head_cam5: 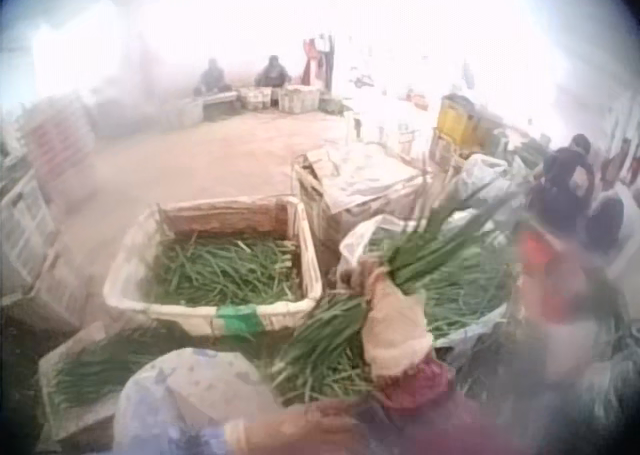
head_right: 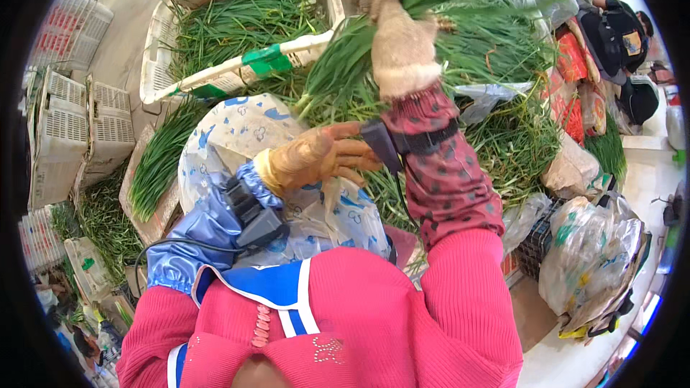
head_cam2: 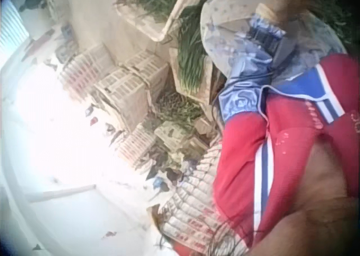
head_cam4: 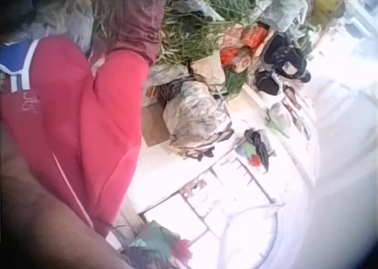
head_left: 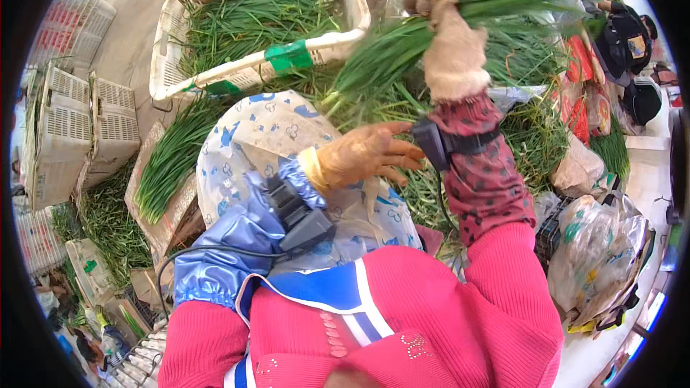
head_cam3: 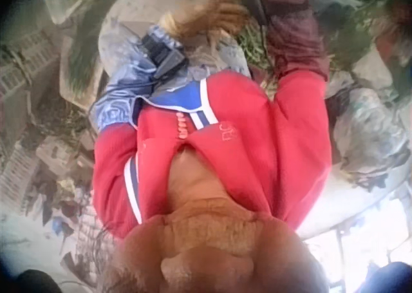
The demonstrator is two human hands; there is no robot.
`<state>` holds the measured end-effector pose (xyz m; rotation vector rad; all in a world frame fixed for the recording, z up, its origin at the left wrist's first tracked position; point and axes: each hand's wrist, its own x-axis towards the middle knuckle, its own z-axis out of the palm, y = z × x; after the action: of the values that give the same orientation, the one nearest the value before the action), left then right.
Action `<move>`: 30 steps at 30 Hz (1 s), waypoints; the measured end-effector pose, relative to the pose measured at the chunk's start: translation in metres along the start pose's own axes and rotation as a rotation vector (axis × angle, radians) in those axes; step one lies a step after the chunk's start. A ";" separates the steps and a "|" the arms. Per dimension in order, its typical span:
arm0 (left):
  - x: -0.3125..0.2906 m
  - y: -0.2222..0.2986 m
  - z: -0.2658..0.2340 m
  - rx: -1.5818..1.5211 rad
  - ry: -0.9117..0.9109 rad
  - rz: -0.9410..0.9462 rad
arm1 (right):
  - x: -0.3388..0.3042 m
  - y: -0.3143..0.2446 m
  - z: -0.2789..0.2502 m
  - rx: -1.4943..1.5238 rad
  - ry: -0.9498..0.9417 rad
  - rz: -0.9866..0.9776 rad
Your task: The person processes green chives by hand, pulling them from a crate and cleaning the roots before grouping them together.
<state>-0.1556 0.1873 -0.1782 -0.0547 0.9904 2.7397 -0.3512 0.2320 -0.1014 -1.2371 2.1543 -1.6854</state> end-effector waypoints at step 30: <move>-0.137 0.118 -0.006 0.522 0.482 -0.066 | -0.101 -0.007 0.048 1.278 -0.512 0.784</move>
<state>-0.0486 0.0683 -0.0936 -0.6642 1.7582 2.3617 -0.2552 0.2636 -0.1491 -0.2852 0.7055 -1.5591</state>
